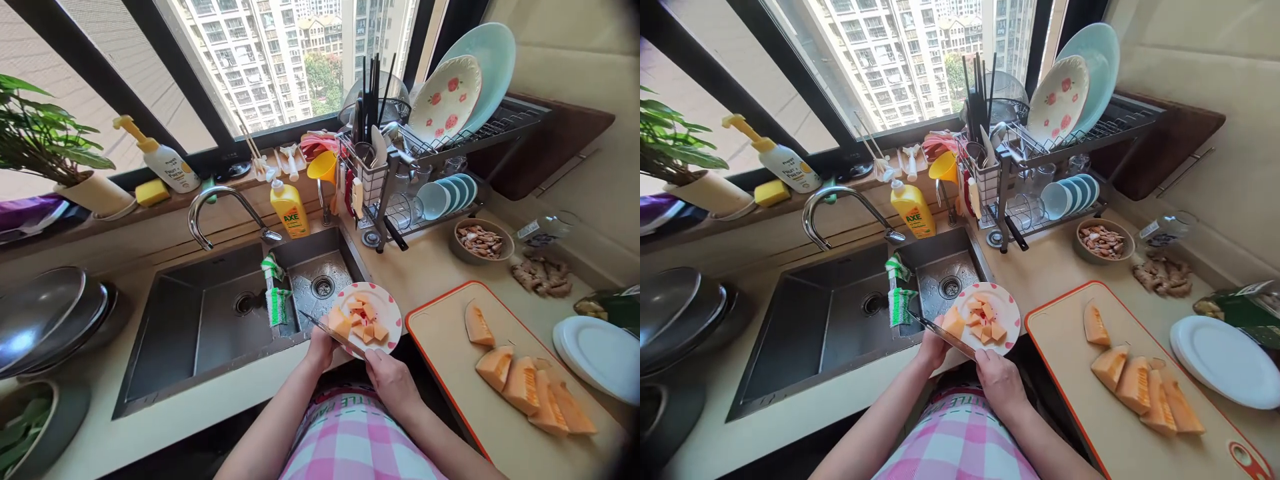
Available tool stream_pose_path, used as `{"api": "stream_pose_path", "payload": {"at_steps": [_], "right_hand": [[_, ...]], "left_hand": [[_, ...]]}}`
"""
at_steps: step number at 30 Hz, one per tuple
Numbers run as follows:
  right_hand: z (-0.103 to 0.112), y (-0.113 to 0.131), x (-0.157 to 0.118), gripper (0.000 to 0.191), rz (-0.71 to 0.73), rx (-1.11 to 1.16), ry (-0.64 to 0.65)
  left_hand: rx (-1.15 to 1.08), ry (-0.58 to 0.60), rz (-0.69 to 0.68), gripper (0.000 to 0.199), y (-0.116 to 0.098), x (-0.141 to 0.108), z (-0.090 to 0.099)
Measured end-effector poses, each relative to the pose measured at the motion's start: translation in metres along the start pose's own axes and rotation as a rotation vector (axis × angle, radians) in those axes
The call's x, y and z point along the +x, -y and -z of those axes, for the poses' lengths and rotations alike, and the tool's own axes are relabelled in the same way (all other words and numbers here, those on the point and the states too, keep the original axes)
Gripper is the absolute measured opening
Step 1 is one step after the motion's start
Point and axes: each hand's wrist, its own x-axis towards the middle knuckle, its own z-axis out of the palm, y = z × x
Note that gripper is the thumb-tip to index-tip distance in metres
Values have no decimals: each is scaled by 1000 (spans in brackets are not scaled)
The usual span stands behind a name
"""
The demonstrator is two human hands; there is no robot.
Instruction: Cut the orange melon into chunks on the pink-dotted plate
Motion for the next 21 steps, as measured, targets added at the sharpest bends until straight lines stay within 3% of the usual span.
{"api": "stream_pose_path", "payload": {"at_steps": [5,10,16,21], "right_hand": [[-1,-23,2,22,19,-36,-1],[0,-38,4,18,0,25,85],[6,-52,9,18,34,47,192],[0,-56,12,17,48,88,201]], "left_hand": [[-47,-4,25,29,1,1,-22],[-83,-71,-58,33,4,-1,-40],[-60,-64,46,34,3,-1,-45],[-127,-104,-2,30,3,0,-48]]}}
